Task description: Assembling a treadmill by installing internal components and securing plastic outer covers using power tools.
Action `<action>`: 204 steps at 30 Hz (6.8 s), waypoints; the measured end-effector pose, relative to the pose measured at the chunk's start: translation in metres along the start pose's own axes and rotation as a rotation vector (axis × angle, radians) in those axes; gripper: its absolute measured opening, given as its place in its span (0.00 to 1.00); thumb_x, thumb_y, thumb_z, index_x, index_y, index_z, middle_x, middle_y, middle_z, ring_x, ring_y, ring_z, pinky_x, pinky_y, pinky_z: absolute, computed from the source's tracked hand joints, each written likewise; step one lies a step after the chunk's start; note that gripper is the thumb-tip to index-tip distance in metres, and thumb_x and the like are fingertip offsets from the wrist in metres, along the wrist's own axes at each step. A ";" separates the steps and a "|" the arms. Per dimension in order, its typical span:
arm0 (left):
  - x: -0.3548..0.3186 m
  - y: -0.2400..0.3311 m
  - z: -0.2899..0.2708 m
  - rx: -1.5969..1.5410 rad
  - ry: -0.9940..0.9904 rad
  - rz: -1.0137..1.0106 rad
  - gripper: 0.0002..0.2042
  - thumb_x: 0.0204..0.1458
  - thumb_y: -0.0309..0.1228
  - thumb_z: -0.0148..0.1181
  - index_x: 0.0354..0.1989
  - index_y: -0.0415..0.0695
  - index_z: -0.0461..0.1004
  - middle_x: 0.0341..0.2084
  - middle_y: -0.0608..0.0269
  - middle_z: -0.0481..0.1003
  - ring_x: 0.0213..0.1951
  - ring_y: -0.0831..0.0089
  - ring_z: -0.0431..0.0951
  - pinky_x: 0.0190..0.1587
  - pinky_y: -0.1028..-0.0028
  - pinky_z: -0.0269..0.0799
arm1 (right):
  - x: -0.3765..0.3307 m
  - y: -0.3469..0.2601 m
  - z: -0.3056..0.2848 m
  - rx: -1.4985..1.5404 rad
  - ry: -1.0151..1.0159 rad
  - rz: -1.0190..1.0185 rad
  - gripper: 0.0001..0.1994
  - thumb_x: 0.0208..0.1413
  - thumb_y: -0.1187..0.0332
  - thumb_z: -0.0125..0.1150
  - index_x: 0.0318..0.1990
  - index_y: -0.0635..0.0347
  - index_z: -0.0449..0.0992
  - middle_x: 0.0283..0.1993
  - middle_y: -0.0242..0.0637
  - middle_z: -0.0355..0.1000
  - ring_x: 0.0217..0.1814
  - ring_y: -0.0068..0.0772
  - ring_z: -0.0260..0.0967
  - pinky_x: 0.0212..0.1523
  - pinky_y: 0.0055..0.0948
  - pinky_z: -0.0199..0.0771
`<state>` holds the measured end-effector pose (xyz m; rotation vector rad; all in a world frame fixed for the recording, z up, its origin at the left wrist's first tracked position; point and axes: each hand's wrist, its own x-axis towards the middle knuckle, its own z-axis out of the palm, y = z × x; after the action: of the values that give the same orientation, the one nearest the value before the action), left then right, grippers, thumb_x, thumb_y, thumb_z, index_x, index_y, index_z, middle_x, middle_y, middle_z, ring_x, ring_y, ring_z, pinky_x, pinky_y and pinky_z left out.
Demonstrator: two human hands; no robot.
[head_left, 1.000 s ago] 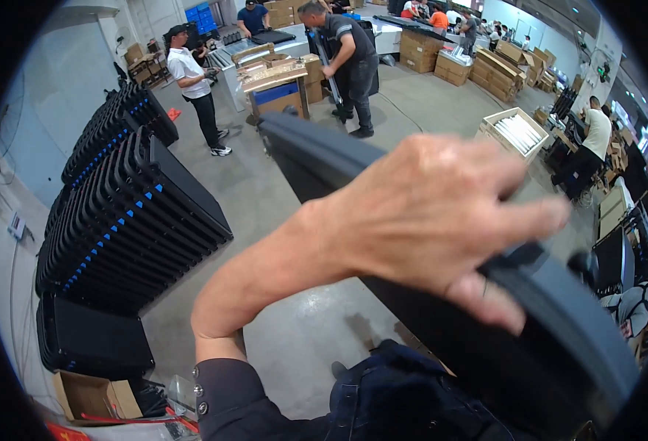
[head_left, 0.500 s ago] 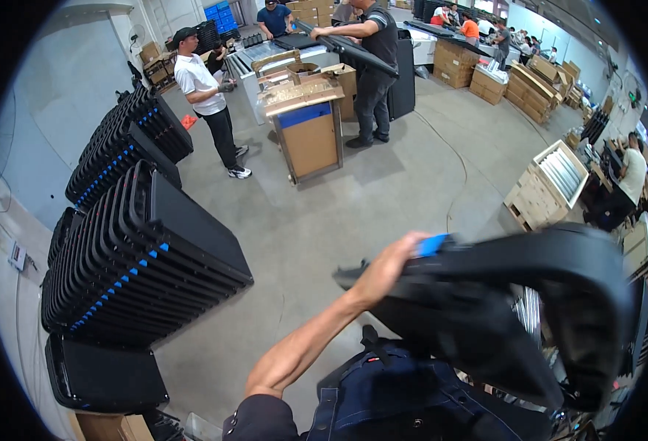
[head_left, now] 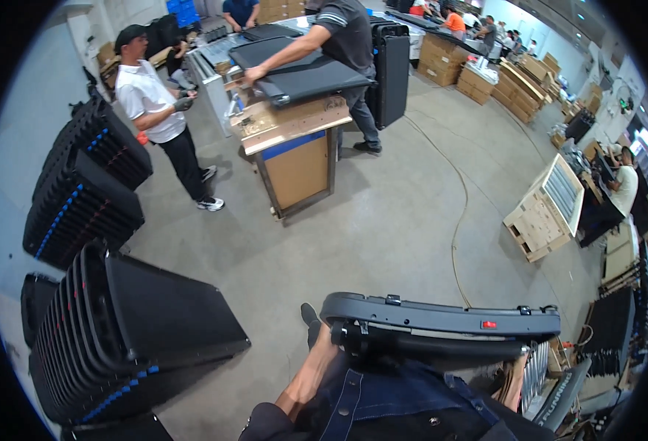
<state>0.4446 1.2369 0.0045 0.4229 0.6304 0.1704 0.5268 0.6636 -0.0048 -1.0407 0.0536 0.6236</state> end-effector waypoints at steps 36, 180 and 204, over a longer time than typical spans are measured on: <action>0.376 0.409 -0.064 0.262 0.514 0.561 0.20 0.65 0.50 0.51 0.58 0.53 0.73 0.51 0.68 0.77 0.52 0.73 0.77 0.54 0.67 0.74 | 0.637 0.007 0.327 -0.815 0.129 0.391 0.20 0.65 0.53 0.59 0.46 0.65 0.75 0.28 0.33 0.76 0.23 0.22 0.69 0.24 0.25 0.68; -0.756 -1.133 0.271 0.840 -0.325 -0.503 0.38 0.63 0.58 0.52 0.71 0.41 0.55 0.58 0.50 0.72 0.52 0.60 0.76 0.54 0.61 0.75 | -1.154 -0.154 -0.575 -0.955 0.723 0.010 0.20 0.56 0.49 0.68 0.42 0.58 0.80 0.23 0.53 0.69 0.27 0.58 0.70 0.29 0.47 0.68; -0.649 -1.148 0.260 0.800 -0.117 -0.128 0.35 0.66 0.58 0.46 0.66 0.39 0.54 0.58 0.45 0.71 0.51 0.52 0.78 0.49 0.58 0.78 | -1.132 -0.226 -0.733 -1.018 1.203 -0.662 0.12 0.61 0.65 0.64 0.43 0.66 0.74 0.38 0.47 0.74 0.45 0.53 0.73 0.50 0.46 0.73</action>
<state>0.1154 -0.0656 0.0436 1.1509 0.5905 -0.2421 -0.1158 -0.5318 0.1631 -2.1659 0.4523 -0.7519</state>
